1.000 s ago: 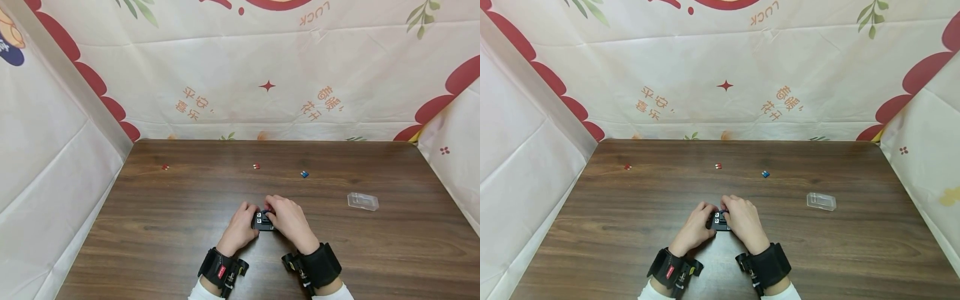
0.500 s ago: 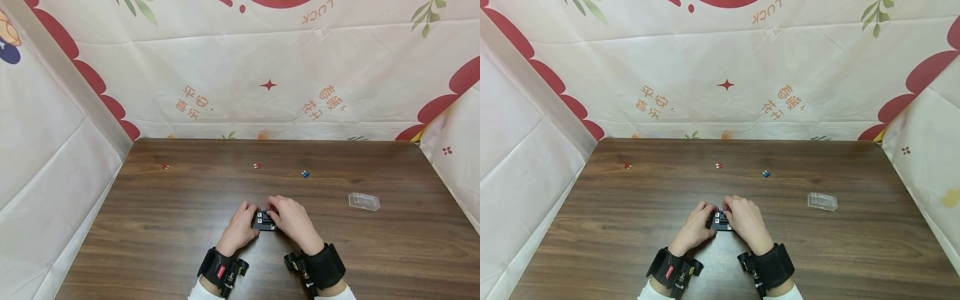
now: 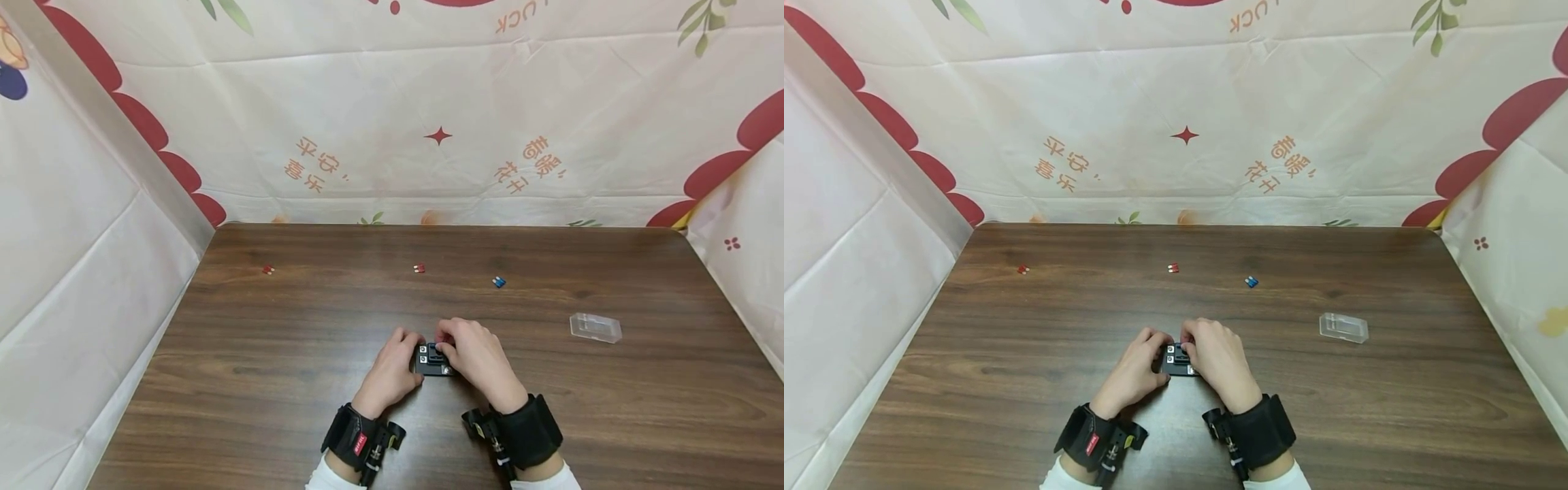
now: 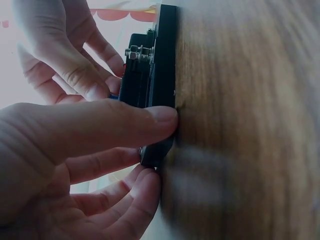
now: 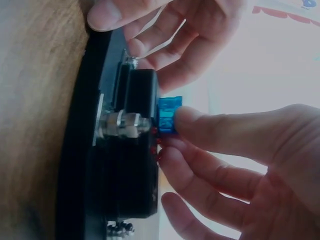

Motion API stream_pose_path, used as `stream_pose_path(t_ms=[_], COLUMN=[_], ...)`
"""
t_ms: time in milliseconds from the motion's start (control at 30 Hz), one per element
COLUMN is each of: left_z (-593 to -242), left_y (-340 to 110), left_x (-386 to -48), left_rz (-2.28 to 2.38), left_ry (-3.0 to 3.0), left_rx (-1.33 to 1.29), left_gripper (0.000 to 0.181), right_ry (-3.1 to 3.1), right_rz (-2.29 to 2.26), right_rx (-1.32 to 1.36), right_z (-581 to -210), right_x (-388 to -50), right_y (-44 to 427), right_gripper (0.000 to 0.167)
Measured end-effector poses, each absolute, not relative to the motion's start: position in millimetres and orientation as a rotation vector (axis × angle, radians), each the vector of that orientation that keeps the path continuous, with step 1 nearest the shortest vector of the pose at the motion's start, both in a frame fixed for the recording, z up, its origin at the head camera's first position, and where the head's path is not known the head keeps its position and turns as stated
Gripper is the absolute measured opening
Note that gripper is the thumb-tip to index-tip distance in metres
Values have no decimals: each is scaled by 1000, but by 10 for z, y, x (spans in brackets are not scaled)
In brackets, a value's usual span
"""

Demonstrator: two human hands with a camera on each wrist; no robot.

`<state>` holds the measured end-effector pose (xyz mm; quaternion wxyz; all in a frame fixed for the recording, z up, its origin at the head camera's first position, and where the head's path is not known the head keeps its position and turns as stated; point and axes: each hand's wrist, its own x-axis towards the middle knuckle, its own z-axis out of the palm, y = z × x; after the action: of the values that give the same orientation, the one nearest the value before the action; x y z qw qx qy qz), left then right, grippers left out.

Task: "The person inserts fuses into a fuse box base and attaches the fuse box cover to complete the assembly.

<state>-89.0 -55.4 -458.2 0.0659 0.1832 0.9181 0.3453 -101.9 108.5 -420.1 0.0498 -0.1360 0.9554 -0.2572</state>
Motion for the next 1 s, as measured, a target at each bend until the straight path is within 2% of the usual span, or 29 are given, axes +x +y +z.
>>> stream_pose_path(t_ms=[667, 1000], left_z=[-4564, -4574], left_y=[-546, -563], left_x=[-896, -898], left_rz=[1030, 1046], left_ry=[2759, 2731], left_rx=[566, 533], left_gripper=[48, 48], right_ry=[2854, 2908], right_rz=[-790, -951], right_rx=[-363, -541], right_z=[-4160, -4339], right_x=[-1046, -996], right_y=[1058, 1093], right_gripper=[17, 13])
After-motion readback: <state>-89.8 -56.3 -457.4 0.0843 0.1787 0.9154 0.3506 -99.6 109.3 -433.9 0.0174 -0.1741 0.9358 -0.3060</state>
